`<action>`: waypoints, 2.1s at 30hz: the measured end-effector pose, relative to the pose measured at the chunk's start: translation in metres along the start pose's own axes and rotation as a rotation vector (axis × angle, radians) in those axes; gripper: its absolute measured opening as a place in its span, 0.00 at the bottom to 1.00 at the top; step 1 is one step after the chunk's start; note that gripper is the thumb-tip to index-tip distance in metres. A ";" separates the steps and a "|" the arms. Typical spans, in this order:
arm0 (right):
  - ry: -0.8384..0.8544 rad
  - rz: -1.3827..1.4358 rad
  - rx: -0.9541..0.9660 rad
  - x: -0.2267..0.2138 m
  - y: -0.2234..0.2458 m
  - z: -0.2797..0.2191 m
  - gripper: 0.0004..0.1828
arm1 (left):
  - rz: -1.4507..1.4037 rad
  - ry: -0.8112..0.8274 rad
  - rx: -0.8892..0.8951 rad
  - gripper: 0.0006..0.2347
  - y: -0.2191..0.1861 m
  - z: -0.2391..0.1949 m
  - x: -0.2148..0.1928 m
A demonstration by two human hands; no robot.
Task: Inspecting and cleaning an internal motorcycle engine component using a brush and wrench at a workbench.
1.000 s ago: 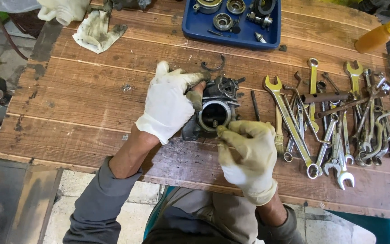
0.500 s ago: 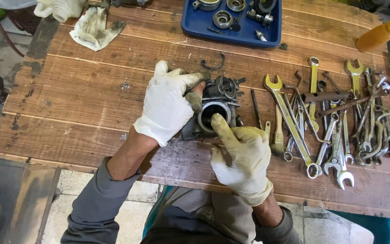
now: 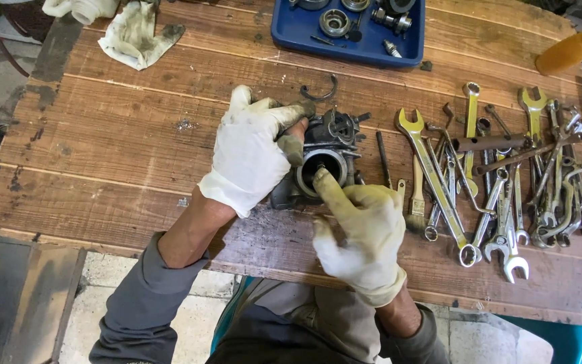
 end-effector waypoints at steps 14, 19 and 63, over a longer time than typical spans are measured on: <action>-0.136 0.210 0.053 -0.008 -0.007 0.006 0.24 | -0.015 -0.025 0.036 0.06 -0.002 -0.003 0.000; -0.260 0.344 0.071 -0.005 -0.017 -0.001 0.21 | 0.015 -0.046 0.053 0.07 0.002 -0.004 0.004; 0.035 0.655 0.468 0.002 -0.008 -0.008 0.41 | 0.085 0.210 0.164 0.26 -0.018 -0.020 -0.008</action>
Point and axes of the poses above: each hand's wrist, its own z-axis towards the middle knuckle, its own x-axis out of the palm, y = z × x, the point moved 3 cm from there along z, towards the middle knuckle, and after that the axes turned 7 degrees about -x, right-handed, at the moved point
